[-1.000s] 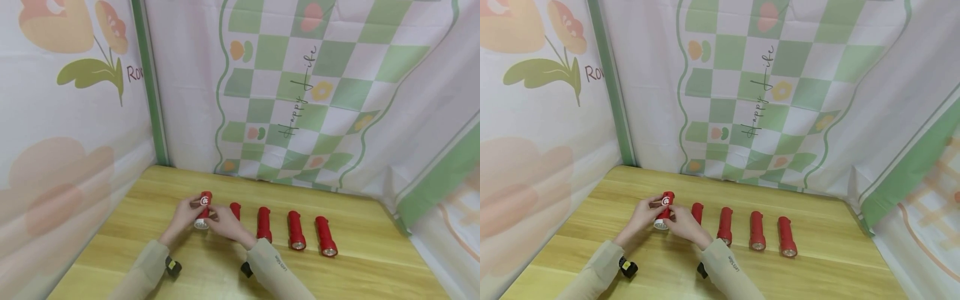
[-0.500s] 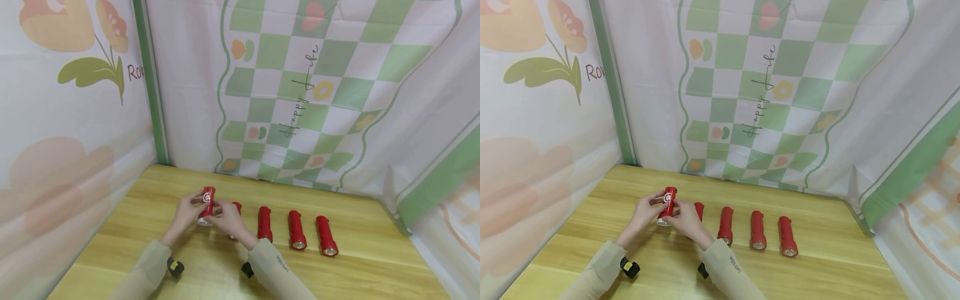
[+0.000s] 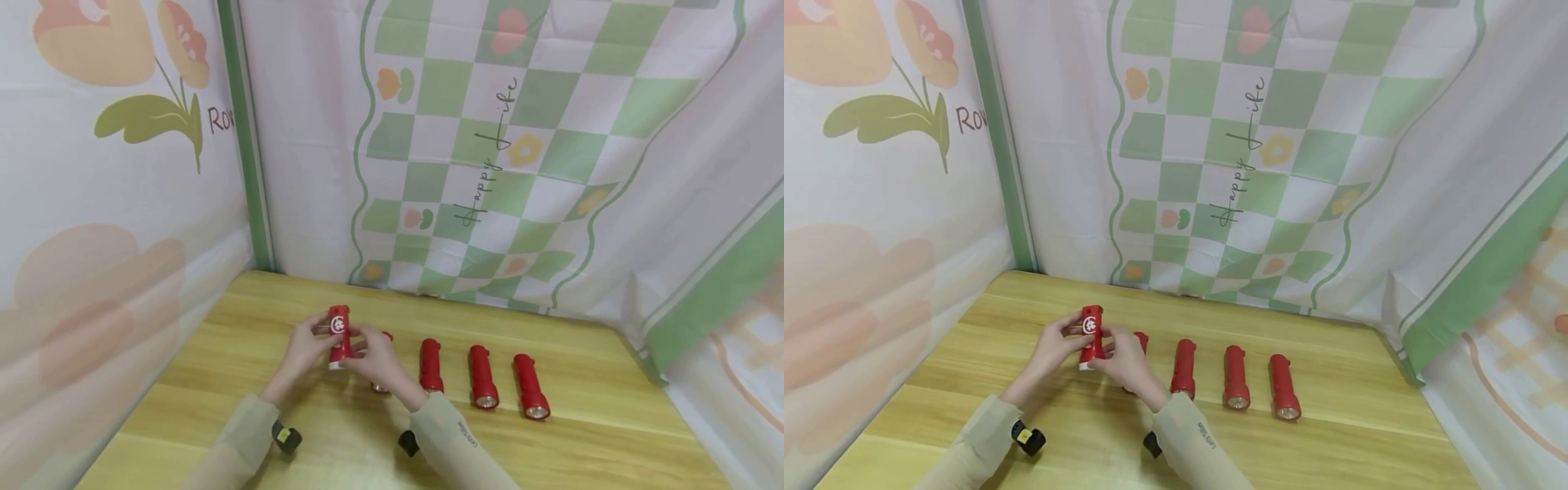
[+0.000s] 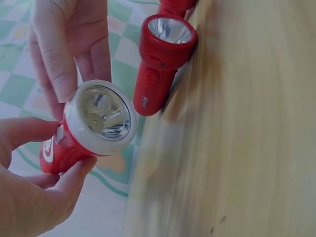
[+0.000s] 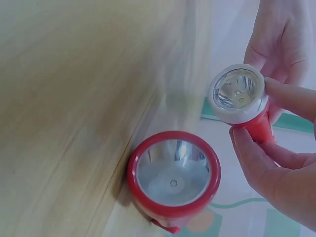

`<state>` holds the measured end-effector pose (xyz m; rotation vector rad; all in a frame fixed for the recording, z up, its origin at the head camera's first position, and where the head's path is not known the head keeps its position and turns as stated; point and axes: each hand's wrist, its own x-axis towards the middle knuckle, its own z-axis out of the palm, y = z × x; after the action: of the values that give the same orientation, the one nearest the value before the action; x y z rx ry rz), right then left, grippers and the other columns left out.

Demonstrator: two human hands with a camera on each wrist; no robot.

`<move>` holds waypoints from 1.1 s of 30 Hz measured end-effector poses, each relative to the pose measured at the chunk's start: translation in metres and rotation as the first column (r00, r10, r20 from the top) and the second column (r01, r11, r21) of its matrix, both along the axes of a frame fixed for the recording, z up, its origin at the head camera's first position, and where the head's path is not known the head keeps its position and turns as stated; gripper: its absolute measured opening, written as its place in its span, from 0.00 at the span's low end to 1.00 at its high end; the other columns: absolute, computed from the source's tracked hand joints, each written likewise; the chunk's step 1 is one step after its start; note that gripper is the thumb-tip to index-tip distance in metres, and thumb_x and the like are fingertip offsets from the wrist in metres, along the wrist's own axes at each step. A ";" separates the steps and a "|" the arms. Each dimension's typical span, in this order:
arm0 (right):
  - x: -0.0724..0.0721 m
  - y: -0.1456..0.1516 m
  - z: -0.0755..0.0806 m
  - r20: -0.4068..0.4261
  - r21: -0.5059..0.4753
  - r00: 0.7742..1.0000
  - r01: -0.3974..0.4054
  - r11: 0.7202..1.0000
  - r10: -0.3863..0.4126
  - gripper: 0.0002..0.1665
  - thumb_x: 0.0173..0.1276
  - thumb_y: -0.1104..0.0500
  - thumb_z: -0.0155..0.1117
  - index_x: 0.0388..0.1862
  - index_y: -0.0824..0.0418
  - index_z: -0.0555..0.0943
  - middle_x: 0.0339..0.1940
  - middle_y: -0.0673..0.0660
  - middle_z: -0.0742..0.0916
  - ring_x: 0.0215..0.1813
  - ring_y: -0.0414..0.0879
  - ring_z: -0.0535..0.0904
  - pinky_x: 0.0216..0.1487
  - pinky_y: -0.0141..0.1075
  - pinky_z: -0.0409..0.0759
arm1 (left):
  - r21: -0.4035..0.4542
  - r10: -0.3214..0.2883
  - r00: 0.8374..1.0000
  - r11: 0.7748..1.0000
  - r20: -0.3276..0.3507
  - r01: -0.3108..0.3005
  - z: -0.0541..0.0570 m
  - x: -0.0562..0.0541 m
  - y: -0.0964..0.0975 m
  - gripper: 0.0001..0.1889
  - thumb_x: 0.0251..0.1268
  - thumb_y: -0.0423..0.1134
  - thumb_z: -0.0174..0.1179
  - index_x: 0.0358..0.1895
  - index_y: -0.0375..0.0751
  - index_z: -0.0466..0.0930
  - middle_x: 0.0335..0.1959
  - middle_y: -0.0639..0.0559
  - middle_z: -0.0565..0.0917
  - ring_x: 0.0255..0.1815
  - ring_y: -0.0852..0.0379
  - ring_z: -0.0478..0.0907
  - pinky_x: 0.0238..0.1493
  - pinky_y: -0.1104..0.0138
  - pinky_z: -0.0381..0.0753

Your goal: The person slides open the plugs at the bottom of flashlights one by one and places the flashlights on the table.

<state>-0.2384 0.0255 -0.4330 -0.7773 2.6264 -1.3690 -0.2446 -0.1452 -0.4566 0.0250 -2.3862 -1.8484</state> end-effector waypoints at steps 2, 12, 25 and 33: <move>0.001 0.003 0.000 0.011 -0.006 1.000 0.000 1.000 0.000 0.37 0.58 0.66 0.73 0.67 0.67 0.71 0.59 0.66 0.81 0.52 0.59 0.84 0.52 0.47 0.87 | 0.010 -0.011 1.000 1.000 0.006 0.011 0.001 0.000 0.001 0.32 0.55 0.30 0.68 0.66 0.29 0.71 0.56 0.31 0.82 0.56 0.37 0.81 0.53 0.57 0.86; 0.007 0.018 0.005 0.027 -0.013 1.000 -0.010 1.000 0.011 0.41 0.58 0.69 0.72 0.70 0.66 0.67 0.62 0.65 0.78 0.55 0.58 0.82 0.54 0.44 0.86 | 0.104 -0.091 0.995 0.991 0.043 0.086 0.008 0.003 0.008 0.32 0.59 0.33 0.67 0.67 0.30 0.68 0.60 0.31 0.79 0.60 0.37 0.79 0.60 0.53 0.83; 0.007 0.035 0.006 -0.044 0.006 0.998 -0.032 0.999 0.033 0.36 0.59 0.68 0.72 0.67 0.68 0.71 0.59 0.66 0.82 0.52 0.58 0.84 0.49 0.44 0.88 | 0.168 -0.123 0.992 0.979 0.024 0.117 0.007 0.007 0.019 0.32 0.57 0.29 0.67 0.65 0.29 0.66 0.59 0.32 0.78 0.57 0.43 0.79 0.56 0.59 0.84; 0.008 0.041 0.006 -0.041 0.000 0.999 -0.017 1.000 0.017 0.35 0.61 0.64 0.72 0.66 0.70 0.71 0.59 0.67 0.83 0.52 0.58 0.85 0.49 0.42 0.87 | 0.181 -0.131 0.991 0.974 -0.033 0.135 0.005 0.011 0.026 0.31 0.55 0.29 0.68 0.63 0.31 0.67 0.56 0.34 0.78 0.54 0.46 0.80 0.49 0.64 0.85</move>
<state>-0.2307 0.0664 -0.4265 -0.8344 2.6443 -1.3640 -0.2339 -0.1193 -0.4514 -0.1400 -2.2463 -2.1118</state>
